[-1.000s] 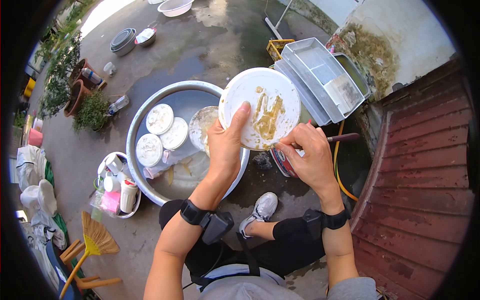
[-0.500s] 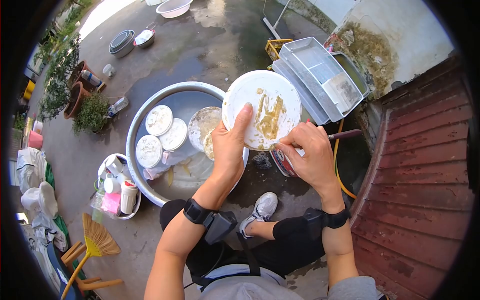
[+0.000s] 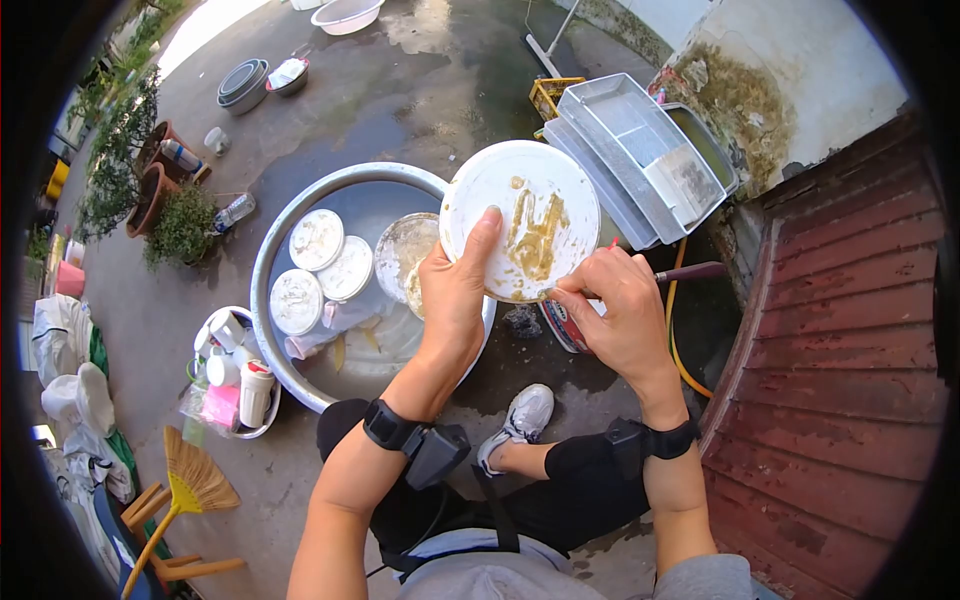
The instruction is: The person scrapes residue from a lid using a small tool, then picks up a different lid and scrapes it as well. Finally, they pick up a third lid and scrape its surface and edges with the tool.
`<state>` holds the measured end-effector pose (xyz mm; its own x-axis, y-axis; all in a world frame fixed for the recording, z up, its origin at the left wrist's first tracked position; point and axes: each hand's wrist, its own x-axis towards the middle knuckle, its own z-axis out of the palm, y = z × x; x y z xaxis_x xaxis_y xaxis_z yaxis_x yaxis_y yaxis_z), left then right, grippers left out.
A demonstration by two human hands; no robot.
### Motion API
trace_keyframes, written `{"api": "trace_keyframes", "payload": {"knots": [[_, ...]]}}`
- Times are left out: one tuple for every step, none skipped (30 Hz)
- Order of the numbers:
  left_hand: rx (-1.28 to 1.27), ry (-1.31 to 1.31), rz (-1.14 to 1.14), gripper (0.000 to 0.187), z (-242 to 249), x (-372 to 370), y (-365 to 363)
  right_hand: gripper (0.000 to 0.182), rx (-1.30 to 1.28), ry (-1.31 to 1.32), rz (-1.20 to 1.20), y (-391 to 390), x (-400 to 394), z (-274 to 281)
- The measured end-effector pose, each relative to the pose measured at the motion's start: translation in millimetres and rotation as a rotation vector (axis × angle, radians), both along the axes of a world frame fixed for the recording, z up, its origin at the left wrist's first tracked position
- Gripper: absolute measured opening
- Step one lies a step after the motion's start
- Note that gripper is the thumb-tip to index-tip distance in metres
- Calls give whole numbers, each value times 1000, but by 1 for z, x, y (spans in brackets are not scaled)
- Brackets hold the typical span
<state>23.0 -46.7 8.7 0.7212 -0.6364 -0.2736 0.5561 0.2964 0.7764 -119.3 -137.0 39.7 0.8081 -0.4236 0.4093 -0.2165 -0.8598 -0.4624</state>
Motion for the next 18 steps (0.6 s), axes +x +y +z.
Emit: {"api": "trace_keyframes", "payload": {"knots": [[-8,3,1,36,-1,-1,0,17,-3,-11,24,4,3,-1],[-15,6,0,36,-2,-1,0,17,-5,6,49,8,5,0],[-14,5,-3,36,-3,-1,-1,17,-4,5,47,8,4,0],[-12,1,1,36,-3,-1,-1,17,10,-8,41,6,4,0],[-10,-3,5,36,-3,-1,-1,17,23,-19,35,5,5,0],[-10,-3,5,36,-3,0,0,17,63,-45,-1,0,2,2],[4,-39,-21,37,-2,1,1,17,62,-45,0,-4,0,3],[19,-73,-48,39,-2,1,2,17,76,-43,-76,-7,-3,3],[19,-71,-48,39,-1,1,3,17,91,-40,-153,-9,-5,3],[33,-96,-66,39,0,1,4,17,100,-37,-164,-10,-6,2],[47,-122,-83,39,1,1,4,17,101,-35,-166,-9,-6,1],[48,-121,-86,39,2,0,5,17,79,-26,-118,-7,-5,1],[56,-120,-96,39,3,0,6,17,56,-19,-70,-4,-3,1],[65,-118,-106,40,3,0,6,17,57,-20,-72,0,0,0],[65,-119,-108,40,4,-1,7,17,48,-12,-29,4,2,-1],[60,-134,-99,40,4,-3,6,17,38,-5,14,6,5,-1],[54,-149,-90,40,4,-4,6,17,38,-7,13,8,7,-1],[57,-150,-91,40,3,-4,6,17,31,-8,25,9,8,-1]]}}
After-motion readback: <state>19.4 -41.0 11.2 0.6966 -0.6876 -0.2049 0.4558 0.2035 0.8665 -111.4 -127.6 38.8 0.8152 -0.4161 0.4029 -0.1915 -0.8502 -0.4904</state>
